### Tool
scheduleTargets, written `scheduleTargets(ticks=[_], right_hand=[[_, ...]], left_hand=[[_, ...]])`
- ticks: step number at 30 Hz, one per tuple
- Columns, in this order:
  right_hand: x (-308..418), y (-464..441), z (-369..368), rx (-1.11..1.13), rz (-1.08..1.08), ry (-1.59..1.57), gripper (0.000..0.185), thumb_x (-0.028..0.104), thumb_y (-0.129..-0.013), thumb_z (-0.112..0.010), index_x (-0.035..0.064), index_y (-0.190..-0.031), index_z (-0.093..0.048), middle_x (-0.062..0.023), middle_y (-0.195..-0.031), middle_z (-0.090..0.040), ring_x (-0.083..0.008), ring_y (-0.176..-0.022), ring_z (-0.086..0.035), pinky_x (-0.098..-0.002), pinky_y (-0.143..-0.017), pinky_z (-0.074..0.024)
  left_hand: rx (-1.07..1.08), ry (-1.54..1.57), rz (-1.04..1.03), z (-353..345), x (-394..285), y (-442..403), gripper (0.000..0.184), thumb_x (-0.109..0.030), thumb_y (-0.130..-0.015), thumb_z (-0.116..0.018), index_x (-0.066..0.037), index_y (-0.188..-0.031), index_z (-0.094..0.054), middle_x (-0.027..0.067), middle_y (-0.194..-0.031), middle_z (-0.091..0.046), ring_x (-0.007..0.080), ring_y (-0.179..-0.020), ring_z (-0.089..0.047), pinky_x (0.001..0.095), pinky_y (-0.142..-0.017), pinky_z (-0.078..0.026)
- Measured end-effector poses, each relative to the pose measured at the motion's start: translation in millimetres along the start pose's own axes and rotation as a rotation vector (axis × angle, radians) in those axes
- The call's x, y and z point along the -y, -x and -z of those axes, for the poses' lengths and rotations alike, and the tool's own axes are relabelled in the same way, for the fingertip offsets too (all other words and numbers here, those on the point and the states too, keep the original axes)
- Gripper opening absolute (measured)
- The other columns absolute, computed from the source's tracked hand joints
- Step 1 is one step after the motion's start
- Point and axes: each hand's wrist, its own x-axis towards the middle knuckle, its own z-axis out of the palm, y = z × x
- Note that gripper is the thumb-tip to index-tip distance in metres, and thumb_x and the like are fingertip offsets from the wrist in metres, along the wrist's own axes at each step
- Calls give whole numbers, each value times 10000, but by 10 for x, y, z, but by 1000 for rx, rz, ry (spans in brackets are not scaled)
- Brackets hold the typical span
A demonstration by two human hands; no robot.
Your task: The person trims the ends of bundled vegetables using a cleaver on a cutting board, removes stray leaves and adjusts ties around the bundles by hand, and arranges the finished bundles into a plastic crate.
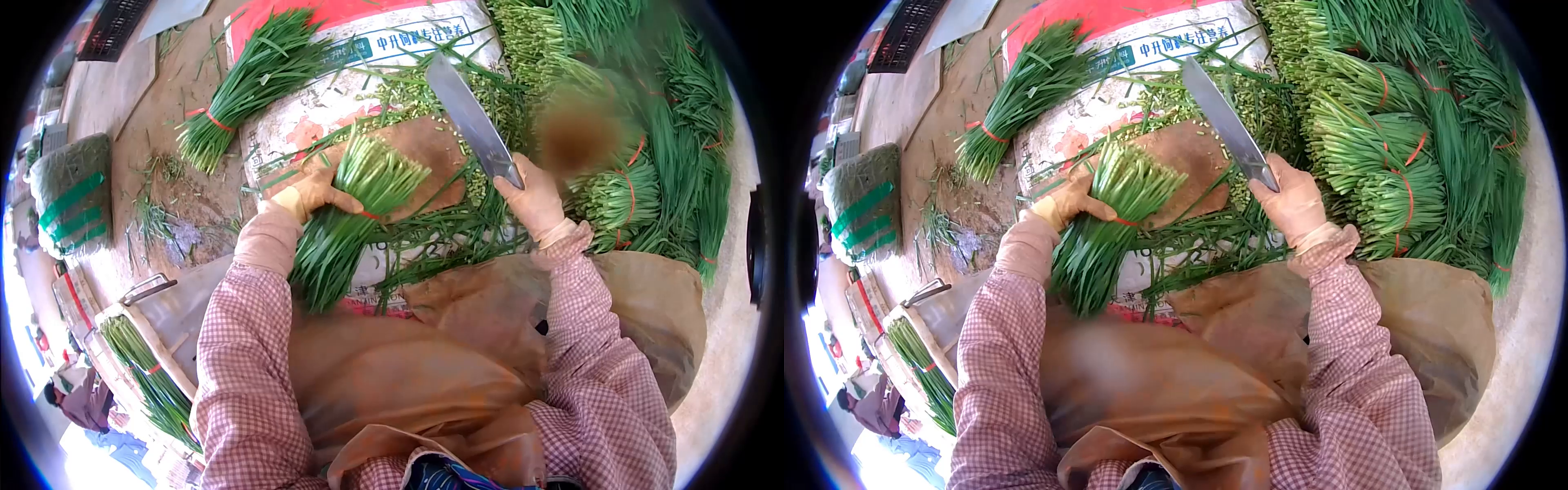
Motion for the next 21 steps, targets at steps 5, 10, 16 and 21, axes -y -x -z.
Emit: scheduleTargets(ticks=[5,10,16,21], right_hand=[[25,-53,-525,-263,65,-33,239,193,-884,-606,74,-1085,-555,-176,-724,-619,-344,-671,-634,-394,-603,-506],[105,-79,-407,141,88,166,290,363,-887,-605,150,-1083,-625,-170,-792,-655,-362,-720,-645,-436,-642,-517],[-20,130,-613,153,152,279,281,367,-908,-588,138,-1066,-631,-164,-799,-661,-358,-756,-644,-437,-672,-500],[-5,112,-579,88,-208,198,238,309,-886,-619,95,-988,-625,-164,-714,-614,-358,-663,-605,-439,-611,-473]], left_hand=[[64,150,52,114,26,-25,917,-104,-580,-821,-29,-1394,-404,141,-1231,-560,252,-1123,-548,368,-940,-470],[70,-121,56,27,-12,-23,892,-114,-609,-823,-24,-1390,-402,143,-1185,-605,264,-1048,-603,366,-909,-494],[127,-24,167,-67,36,-209,952,-224,-616,-850,-21,-1415,-373,169,-1201,-611,300,-1141,-563,393,-1002,-418],[-96,-702,155,-86,-29,-92,1098,-397,-587,-847,-46,-1466,-291,230,-1282,-571,370,-1220,-529,382,-1030,-412]])
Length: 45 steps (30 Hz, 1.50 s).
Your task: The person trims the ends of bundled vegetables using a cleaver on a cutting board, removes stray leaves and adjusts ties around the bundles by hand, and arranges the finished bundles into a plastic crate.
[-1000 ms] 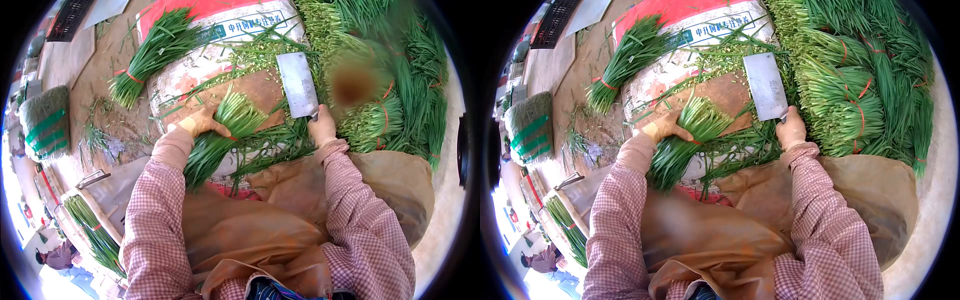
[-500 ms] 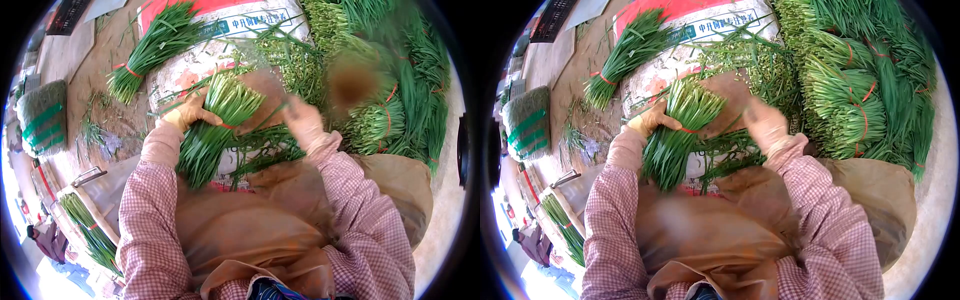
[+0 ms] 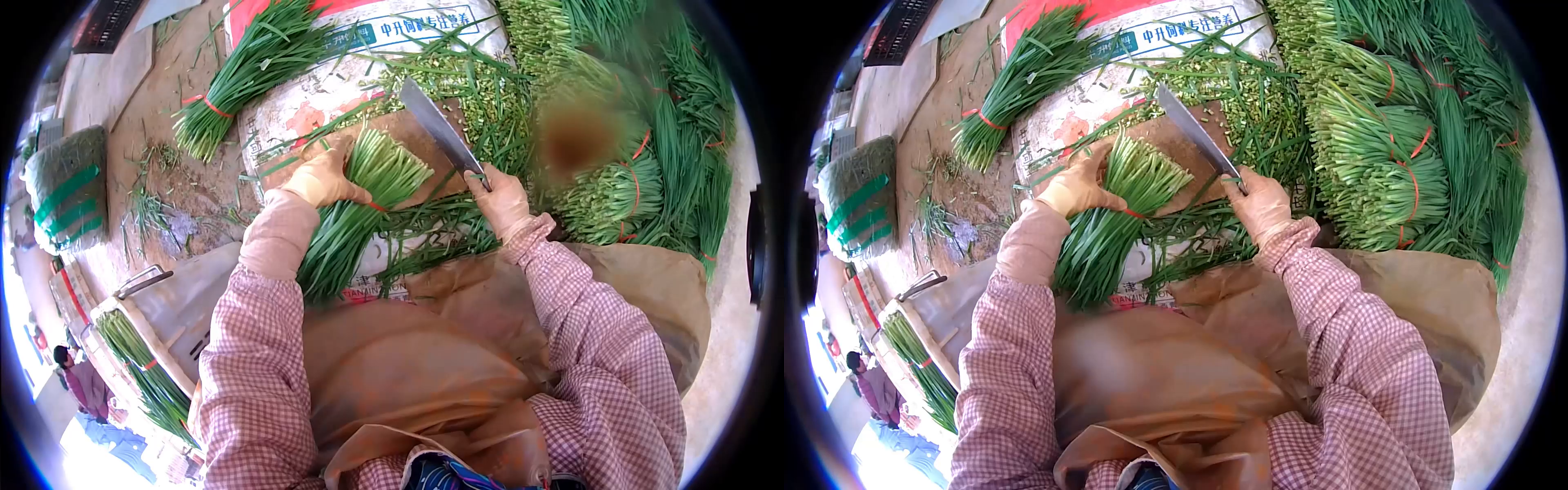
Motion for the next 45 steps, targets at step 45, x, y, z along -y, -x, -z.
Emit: scheduleTargets(ticks=[45], right_hand=[[482,40,233,34,343,339,240,244,-914,-585,19,-848,-537,-228,-693,-600,-420,-684,-606,-498,-618,-474]], left_hand=[[-424,-198,259,-638,-537,-241,1035,-404,-578,-865,35,-1362,-351,247,-1375,-438,364,-1327,-383,416,-1055,-375]])
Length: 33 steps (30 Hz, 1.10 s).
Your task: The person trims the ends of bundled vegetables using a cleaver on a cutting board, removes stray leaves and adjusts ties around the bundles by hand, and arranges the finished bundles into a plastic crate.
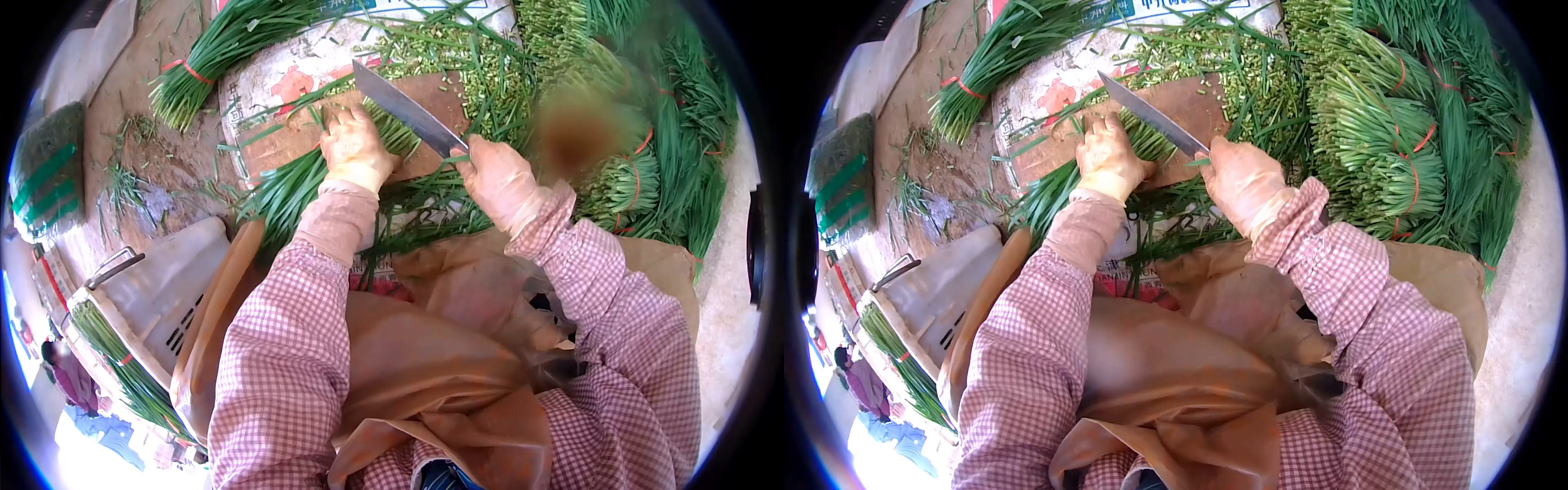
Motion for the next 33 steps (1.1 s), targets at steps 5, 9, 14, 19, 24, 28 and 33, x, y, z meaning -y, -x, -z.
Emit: scheduleTargets(ticks=[5,9,14,19,24,28,33], right_hand=[[184,-319,-50,166,-154,-21,312,292,-946,-516,4,-886,-619,-227,-811,-655,-402,-813,-638,-480,-750,-511],[275,-548,-51,199,-85,3,361,318,-949,-496,-4,-927,-655,-224,-868,-668,-395,-862,-646,-474,-796,-511],[117,-260,119,271,-113,48,348,326,-950,-499,8,-925,-640,-230,-860,-663,-394,-847,-648,-471,-766,-520],[123,-435,-213,230,-170,-12,308,287,-941,-521,9,-905,-651,-226,-833,-667,-401,-830,-651,-475,-757,-524],[174,-604,-244,213,-104,-46,346,294,-952,-495,-7,-945,-663,-241,-868,-667,-389,-846,-658,-462,-793,-518],[-25,-166,-84,321,-230,-13,338,310,-949,-509,-6,-945,-632,-208,-800,-656,-394,-826,-638,-479,-764,-508],[-82,-143,-502,137,-175,-38,299,305,-920,-536,15,-902,-606,-214,-761,-646,-408,-750,-636,-493,-700,-512]], left_hand=[[-41,-18,-9,-42,-7,-38,955,-400,-582,-863,25,-1307,-410,173,-1232,-545,314,-1162,-535,417,-986,-423],[-38,-19,-8,-29,-41,-18,935,-397,-582,-863,19,-1295,-424,168,-1210,-556,315,-1144,-546,413,-973,-433],[-133,-79,-27,-117,-24,11,899,-393,-586,-860,9,-1274,-445,158,-1187,-565,311,-1123,-559,410,-950,-442],[-110,-67,-38,-68,-44,-25,837,-375,-616,-851,14,-1245,-460,164,-1185,-566,308,-1120,-561,411,-931,-453],[-87,-66,11,-77,-62,1,882,-427,-592,-864,2,-1250,-462,161,-1210,-557,312,-1155,-540,425,-942,-450],[-126,-98,0,-114,-32,13,884,-426,-586,-867,-1,-1246,-462,163,-1204,-559,313,-1146,-546,427,-944,-450],[-113,-80,-38,-109,-24,3,875,-420,-577,-871,0,-1230,-467,170,-1180,-567,318,-1113,-567,421,-940,-456]])
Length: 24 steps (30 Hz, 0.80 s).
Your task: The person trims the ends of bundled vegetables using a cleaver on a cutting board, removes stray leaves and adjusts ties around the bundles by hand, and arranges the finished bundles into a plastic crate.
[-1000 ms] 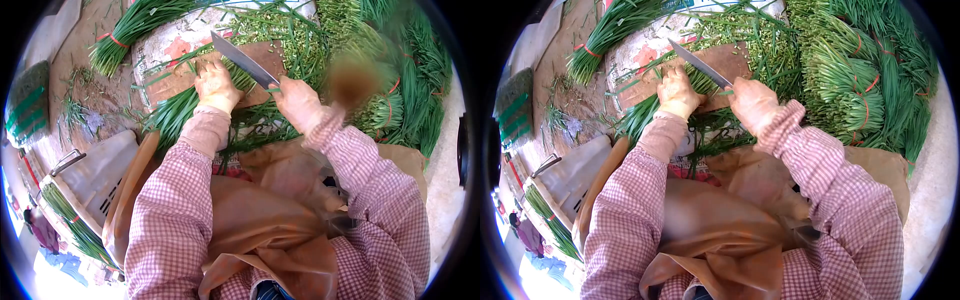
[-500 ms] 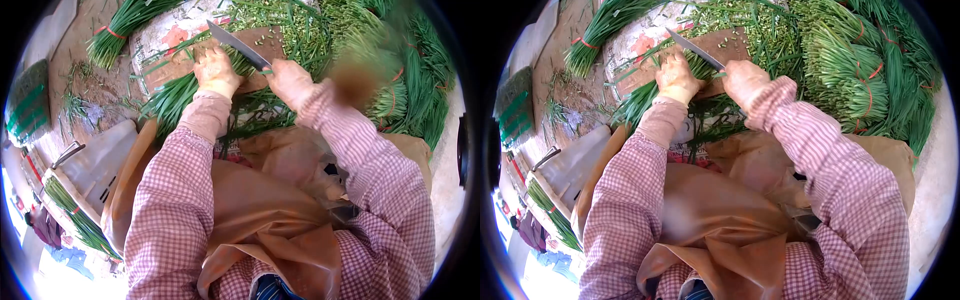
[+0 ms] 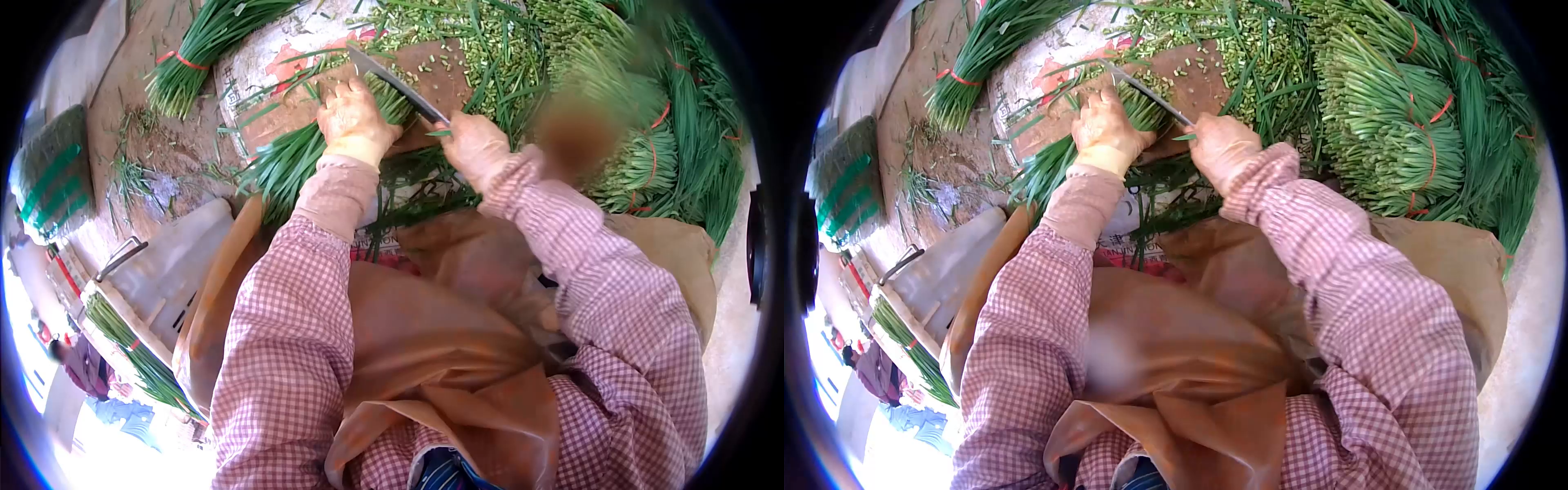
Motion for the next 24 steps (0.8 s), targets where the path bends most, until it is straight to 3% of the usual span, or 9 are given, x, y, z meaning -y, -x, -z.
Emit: scheduleTargets(ticks=[5,6,9,10,11,13,17,21,24], right_hand=[[228,-289,-119,33,-4,-29,247,230,-906,-526,20,-966,-641,-198,-844,-685,-367,-820,-672,-451,-751,-537],[204,-306,-88,-16,31,-52,239,214,-902,-523,21,-980,-641,-198,-851,-685,-365,-826,-674,-446,-763,-536],[131,-312,-35,-37,30,-103,244,217,-903,-519,27,-996,-640,-199,-878,-683,-362,-841,-673,-449,-774,-531],[105,-288,21,-8,25,-132,265,245,-915,-522,23,-1003,-637,-198,-906,-681,-357,-855,-669,-447,-785,-527],[77,-246,65,31,-43,-101,324,313,-946,-505,25,-1028,-629,-189,-925,-681,-351,-846,-669,-449,-778,-529],[-111,-200,80,17,-230,-163,395,384,-965,-481,25,-1052,-621,-200,-920,-677,-360,-837,-668,-459,-772,-527],[-614,15,216,-244,-375,-179,422,408,-960,-482,14,-1050,-607,-245,-911,-661,-421,-866,-642,-505,-775,-496],[-910,235,271,-251,-330,-180,397,366,-922,-513,-3,-1034,-607,-277,-924,-641,-458,-898,-607,-510,-782,-477],[-967,356,84,-231,-315,-424,373,335,-895,-565,-2,-1042,-626,-246,-886,-661,-416,-866,-640,-477,-767,-493]], left_hand=[[3,-8,47,10,-41,34,953,-408,-572,-872,2,-1306,-422,171,-1241,-533,324,-1162,-536,429,-987,-423],[96,14,74,74,-41,21,1095,-437,-558,-876,-14,-1403,-324,175,-1308,-496,335,-1223,-494,451,-1031,-379],[68,36,-8,186,73,150,1237,-476,-537,-880,-51,-1480,-200,184,-1365,-460,346,-1269,-457,474,-1060,-348],[-39,69,-144,148,230,209,1339,-506,-517,-882,-96,-1518,-94,196,-1402,-431,360,-1290,-434,478,-1087,-314],[-40,73,-120,87,357,251,1343,-494,-514,-887,-103,-1521,-88,195,-1410,-422,356,-1292,-435,479,-1114,-273],[186,175,115,130,456,279,1348,-480,-511,-894,-108,-1522,-84,184,-1415,-427,343,-1310,-421,469,-1112,-279],[167,93,82,146,462,311,1341,-471,-504,-900,-104,-1518,-103,175,-1386,-471,319,-1284,-461,468,-1082,-333],[104,280,120,213,528,386,1298,-441,-502,-911,-90,-1501,-159,160,-1322,-539,294,-1202,-543,415,-1072,-365],[61,665,-8,573,447,575,1182,-317,-523,-923,-52,-1454,-245,128,-1317,-539,260,-1202,-533,348,-1072,-384]])
